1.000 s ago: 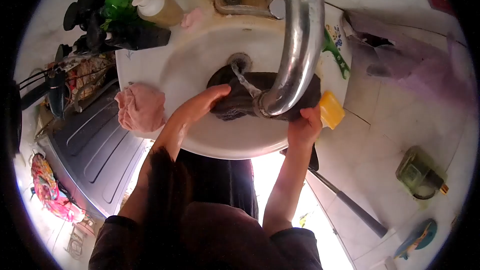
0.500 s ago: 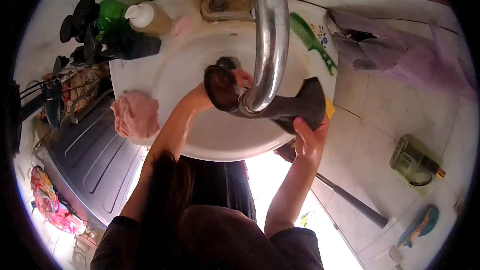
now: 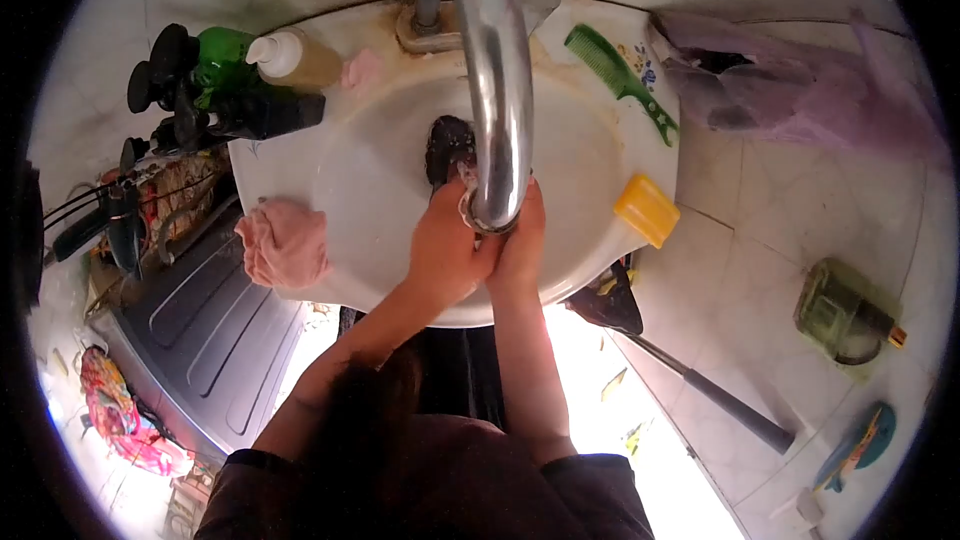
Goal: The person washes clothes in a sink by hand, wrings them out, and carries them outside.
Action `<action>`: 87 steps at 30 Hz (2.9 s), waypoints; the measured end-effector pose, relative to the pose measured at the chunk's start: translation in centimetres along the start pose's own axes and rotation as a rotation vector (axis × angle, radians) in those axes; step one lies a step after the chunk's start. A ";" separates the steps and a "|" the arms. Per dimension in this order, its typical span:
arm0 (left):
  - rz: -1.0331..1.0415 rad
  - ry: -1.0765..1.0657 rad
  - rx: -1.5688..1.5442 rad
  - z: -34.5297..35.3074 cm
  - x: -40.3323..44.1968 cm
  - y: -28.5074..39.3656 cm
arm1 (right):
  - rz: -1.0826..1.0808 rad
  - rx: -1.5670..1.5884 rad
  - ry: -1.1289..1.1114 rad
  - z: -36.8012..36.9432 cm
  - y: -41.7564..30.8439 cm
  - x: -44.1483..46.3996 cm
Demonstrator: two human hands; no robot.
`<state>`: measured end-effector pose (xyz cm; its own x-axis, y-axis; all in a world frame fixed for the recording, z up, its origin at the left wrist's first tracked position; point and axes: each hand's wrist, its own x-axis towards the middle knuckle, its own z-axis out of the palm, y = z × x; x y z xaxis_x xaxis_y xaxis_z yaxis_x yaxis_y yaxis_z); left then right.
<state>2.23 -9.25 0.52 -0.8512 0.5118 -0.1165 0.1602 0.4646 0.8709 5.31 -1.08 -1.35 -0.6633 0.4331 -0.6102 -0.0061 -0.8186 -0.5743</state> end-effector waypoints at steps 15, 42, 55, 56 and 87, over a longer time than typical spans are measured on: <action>-0.063 -0.204 -0.259 -1.0 0.6 -3.3 | -0.204 0.130 -0.354 0.3 -3.3 -3.7; 0.589 0.023 0.113 0.9 -3.4 -1.3 | 0.892 0.595 -0.228 -4.1 1.1 2.9; 0.000 -0.129 -0.437 -2.7 -4.5 -0.8 | 1.065 0.284 -0.535 -6.3 2.1 4.8; -0.186 0.069 -0.505 -2.1 -4.5 -2.8 | 1.058 0.286 -0.534 -5.7 2.1 4.3; -0.447 -0.225 -1.313 2.0 4.9 -9.3 | 0.457 -0.977 -0.329 -2.4 -0.8 1.5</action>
<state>-2.48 -9.65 -9.14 -0.5883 0.6635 -0.4622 -0.7828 -0.3240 0.5313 6.11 1.10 -3.09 -0.6193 -0.0705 -0.7820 0.7803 -0.1661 -0.6029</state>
